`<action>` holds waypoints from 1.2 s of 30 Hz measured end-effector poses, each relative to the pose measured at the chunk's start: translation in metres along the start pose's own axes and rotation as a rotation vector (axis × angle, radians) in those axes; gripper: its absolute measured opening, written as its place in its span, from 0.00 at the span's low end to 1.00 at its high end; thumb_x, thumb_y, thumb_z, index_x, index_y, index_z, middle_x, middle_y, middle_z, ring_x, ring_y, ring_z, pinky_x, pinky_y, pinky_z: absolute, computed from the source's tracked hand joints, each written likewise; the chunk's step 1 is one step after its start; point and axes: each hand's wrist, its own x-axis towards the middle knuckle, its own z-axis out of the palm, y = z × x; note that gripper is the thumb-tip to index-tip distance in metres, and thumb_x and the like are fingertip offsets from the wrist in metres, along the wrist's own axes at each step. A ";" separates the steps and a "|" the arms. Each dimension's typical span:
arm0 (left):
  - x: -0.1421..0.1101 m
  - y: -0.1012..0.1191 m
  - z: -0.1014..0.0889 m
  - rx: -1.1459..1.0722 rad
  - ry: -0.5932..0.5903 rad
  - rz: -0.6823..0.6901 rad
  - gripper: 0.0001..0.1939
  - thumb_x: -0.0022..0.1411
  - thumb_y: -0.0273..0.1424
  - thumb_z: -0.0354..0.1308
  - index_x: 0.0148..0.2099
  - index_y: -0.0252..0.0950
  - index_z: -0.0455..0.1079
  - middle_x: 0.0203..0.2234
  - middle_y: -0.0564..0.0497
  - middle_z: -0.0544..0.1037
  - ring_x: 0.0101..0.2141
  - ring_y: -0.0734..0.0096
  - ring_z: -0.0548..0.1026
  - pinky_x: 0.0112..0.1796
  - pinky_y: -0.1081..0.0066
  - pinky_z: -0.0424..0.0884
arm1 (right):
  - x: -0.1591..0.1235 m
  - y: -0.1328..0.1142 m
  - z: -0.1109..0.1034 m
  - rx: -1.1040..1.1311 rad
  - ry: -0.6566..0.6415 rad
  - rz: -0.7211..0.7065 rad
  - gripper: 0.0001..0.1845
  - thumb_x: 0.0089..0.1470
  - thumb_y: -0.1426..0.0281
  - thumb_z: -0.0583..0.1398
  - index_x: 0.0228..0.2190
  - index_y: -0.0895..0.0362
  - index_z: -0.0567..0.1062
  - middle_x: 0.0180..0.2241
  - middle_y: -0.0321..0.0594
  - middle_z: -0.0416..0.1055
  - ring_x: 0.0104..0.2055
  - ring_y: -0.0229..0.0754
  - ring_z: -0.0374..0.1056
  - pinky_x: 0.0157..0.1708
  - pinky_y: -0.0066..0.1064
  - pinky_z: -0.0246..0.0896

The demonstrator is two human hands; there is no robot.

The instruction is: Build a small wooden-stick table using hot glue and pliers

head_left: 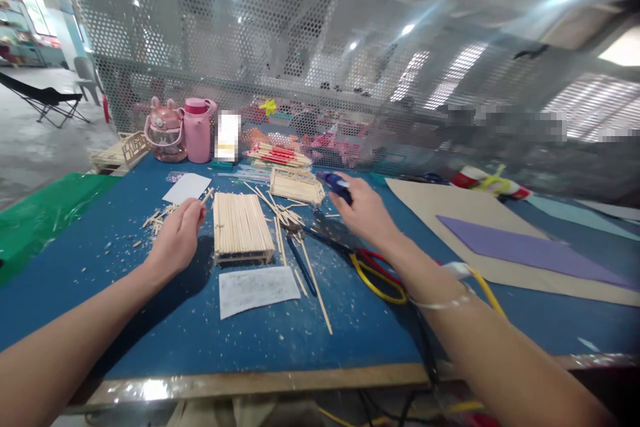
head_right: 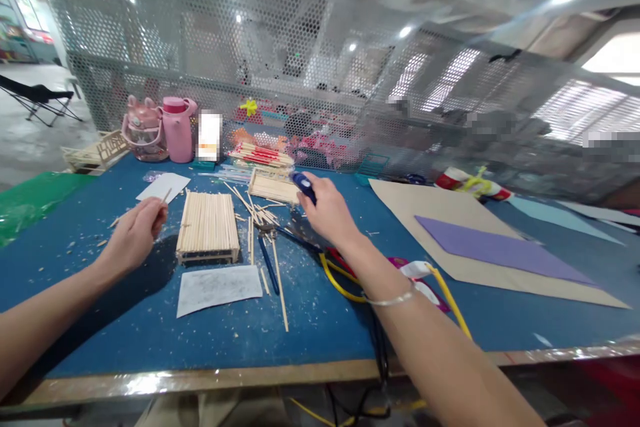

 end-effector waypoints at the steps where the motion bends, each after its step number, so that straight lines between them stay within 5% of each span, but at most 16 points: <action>1: -0.001 0.004 -0.002 0.039 0.020 0.043 0.16 0.63 0.37 0.37 0.27 0.39 0.58 0.17 0.56 0.61 0.20 0.72 0.61 0.24 0.72 0.58 | 0.006 0.003 0.011 -0.046 -0.038 0.026 0.24 0.54 0.69 0.51 0.52 0.64 0.63 0.44 0.54 0.67 0.45 0.50 0.65 0.45 0.39 0.59; 6: -0.006 0.011 -0.008 0.288 0.031 0.431 0.11 0.63 0.32 0.43 0.37 0.36 0.65 0.26 0.51 0.70 0.29 0.71 0.69 0.31 0.72 0.64 | 0.023 0.006 0.057 -0.248 -0.342 -0.052 0.25 0.56 0.73 0.47 0.56 0.61 0.58 0.49 0.54 0.64 0.45 0.51 0.65 0.43 0.40 0.59; 9: -0.006 0.009 -0.009 0.361 0.013 0.635 0.11 0.63 0.29 0.44 0.37 0.35 0.68 0.30 0.49 0.73 0.33 0.71 0.70 0.34 0.72 0.65 | 0.027 -0.002 0.063 -0.261 -0.447 -0.040 0.24 0.56 0.72 0.48 0.54 0.59 0.61 0.48 0.53 0.66 0.47 0.52 0.65 0.42 0.42 0.59; 13: -0.008 0.010 -0.009 0.409 0.028 0.740 0.10 0.63 0.28 0.47 0.37 0.35 0.70 0.29 0.49 0.74 0.32 0.70 0.70 0.33 0.71 0.65 | 0.015 -0.037 0.039 -0.084 -0.256 -0.087 0.21 0.58 0.70 0.48 0.52 0.62 0.63 0.50 0.52 0.66 0.50 0.50 0.63 0.45 0.41 0.58; 17: -0.014 0.017 -0.009 0.401 0.032 0.768 0.09 0.62 0.28 0.49 0.39 0.36 0.71 0.24 0.51 0.73 0.28 0.72 0.68 0.30 0.72 0.64 | -0.016 -0.081 0.010 0.309 -0.145 -0.464 0.18 0.59 0.66 0.49 0.47 0.60 0.69 0.43 0.46 0.73 0.44 0.41 0.67 0.46 0.37 0.57; 19: -0.018 0.020 -0.007 0.351 0.030 0.784 0.08 0.61 0.28 0.51 0.41 0.36 0.69 0.23 0.51 0.73 0.27 0.72 0.68 0.30 0.72 0.64 | -0.030 -0.092 0.005 0.386 -0.066 -0.539 0.15 0.59 0.68 0.50 0.41 0.59 0.72 0.36 0.43 0.76 0.37 0.39 0.69 0.46 0.37 0.57; 24: -0.025 0.024 -0.001 0.266 -0.018 0.792 0.09 0.61 0.28 0.51 0.43 0.37 0.68 0.24 0.51 0.75 0.27 0.72 0.68 0.31 0.71 0.64 | -0.044 -0.093 0.010 0.515 0.074 -0.490 0.09 0.54 0.69 0.57 0.36 0.58 0.74 0.29 0.39 0.76 0.31 0.38 0.70 0.43 0.36 0.61; 36: -0.031 0.024 0.002 0.164 -0.076 0.727 0.15 0.58 0.27 0.55 0.49 0.40 0.65 0.26 0.53 0.77 0.28 0.73 0.70 0.33 0.72 0.65 | -0.049 -0.100 0.009 0.617 0.126 -0.424 0.04 0.52 0.72 0.58 0.30 0.56 0.75 0.27 0.38 0.75 0.32 0.39 0.68 0.37 0.34 0.60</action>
